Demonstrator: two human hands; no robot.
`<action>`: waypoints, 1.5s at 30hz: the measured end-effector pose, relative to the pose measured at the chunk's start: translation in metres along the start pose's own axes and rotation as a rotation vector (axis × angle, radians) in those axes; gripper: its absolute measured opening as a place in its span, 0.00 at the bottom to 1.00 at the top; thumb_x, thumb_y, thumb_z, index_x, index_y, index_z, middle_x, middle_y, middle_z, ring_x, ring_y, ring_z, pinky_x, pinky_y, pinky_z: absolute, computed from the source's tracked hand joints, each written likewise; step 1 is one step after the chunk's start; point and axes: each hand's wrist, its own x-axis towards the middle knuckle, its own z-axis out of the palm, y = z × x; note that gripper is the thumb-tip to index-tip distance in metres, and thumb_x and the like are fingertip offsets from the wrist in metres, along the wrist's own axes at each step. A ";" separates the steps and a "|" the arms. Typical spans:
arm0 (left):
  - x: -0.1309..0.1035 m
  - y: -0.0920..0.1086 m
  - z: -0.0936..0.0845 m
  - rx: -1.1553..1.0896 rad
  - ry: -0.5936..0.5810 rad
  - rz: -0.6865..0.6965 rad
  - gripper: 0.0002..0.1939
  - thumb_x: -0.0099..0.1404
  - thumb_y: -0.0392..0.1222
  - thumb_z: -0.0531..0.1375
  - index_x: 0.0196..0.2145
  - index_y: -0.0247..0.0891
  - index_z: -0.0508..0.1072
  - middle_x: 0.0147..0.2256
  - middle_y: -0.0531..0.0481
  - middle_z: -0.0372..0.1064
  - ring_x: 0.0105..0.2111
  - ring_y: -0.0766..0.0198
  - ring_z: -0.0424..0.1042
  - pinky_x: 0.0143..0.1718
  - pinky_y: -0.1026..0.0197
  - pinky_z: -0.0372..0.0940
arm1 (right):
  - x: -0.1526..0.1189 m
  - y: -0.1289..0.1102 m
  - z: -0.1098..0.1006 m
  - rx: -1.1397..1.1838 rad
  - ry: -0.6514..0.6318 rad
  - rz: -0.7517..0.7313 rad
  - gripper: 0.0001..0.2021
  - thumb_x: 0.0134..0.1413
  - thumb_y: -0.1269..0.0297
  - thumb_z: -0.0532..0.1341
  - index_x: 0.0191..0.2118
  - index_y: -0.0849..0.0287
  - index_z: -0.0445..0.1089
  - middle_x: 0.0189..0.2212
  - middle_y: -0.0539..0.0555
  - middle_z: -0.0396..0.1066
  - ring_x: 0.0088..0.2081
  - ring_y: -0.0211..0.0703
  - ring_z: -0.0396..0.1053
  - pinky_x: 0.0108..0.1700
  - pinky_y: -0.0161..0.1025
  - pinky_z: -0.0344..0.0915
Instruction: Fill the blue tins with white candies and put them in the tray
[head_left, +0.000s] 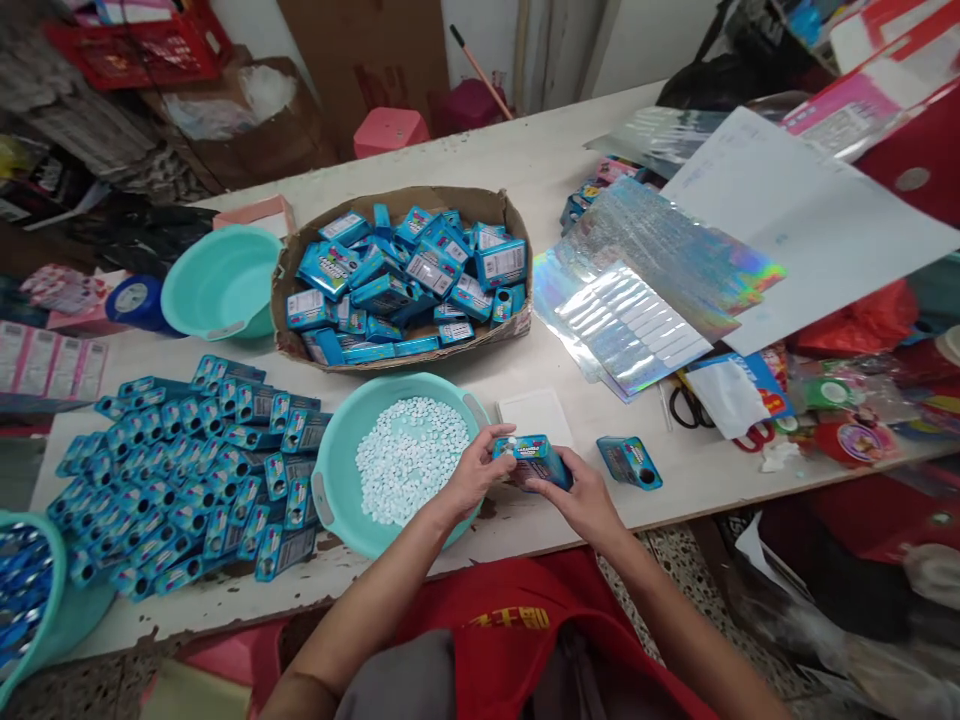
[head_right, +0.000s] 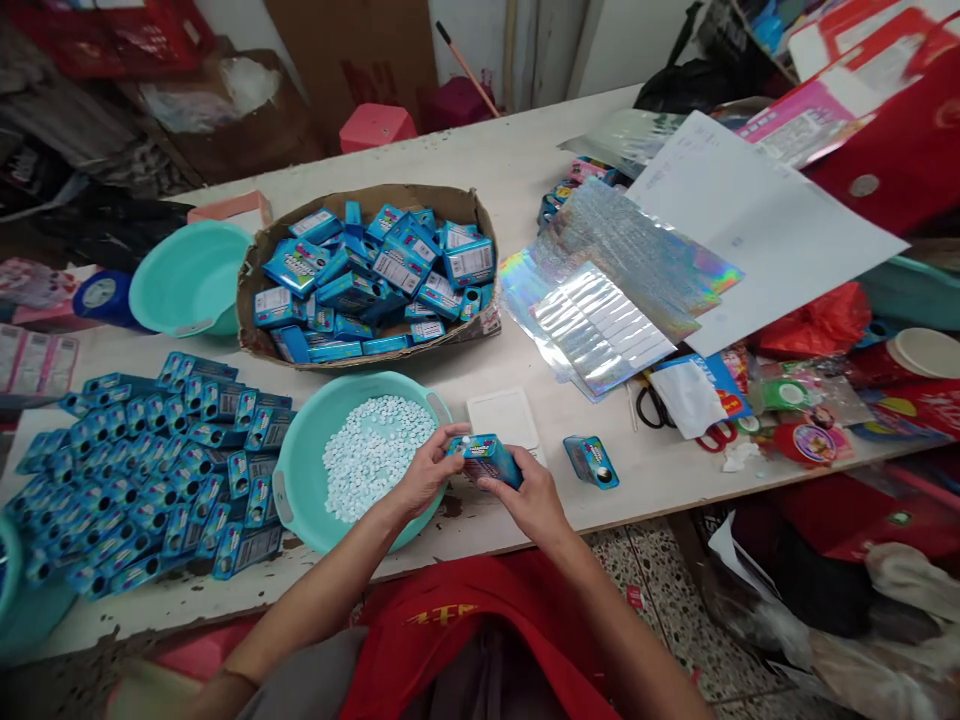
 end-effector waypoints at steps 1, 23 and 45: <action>-0.006 0.002 0.000 -0.154 0.069 0.011 0.27 0.55 0.55 0.64 0.47 0.38 0.68 0.40 0.47 0.70 0.38 0.62 0.69 0.39 0.62 0.63 | 0.002 -0.008 0.004 -0.007 -0.014 -0.016 0.20 0.49 0.49 0.63 0.43 0.58 0.68 0.36 0.54 0.73 0.37 0.48 0.70 0.40 0.42 0.66; -0.091 0.044 -0.059 0.765 0.100 0.370 0.26 0.62 0.47 0.59 0.56 0.45 0.61 0.56 0.46 0.61 0.55 0.56 0.60 0.54 0.53 0.57 | 0.005 -0.038 0.079 0.395 -0.194 -0.025 0.21 0.40 0.52 0.70 0.39 0.56 0.69 0.34 0.52 0.73 0.36 0.47 0.70 0.41 0.43 0.69; -0.204 -0.067 -0.222 1.629 1.225 0.077 0.23 0.65 0.52 0.50 0.47 0.30 0.68 0.42 0.34 0.63 0.44 0.43 0.63 0.43 0.45 0.61 | 0.009 0.107 -0.139 -0.798 0.097 -0.243 0.26 0.47 0.76 0.47 0.51 0.57 0.69 0.52 0.62 0.65 0.54 0.53 0.63 0.53 0.52 0.62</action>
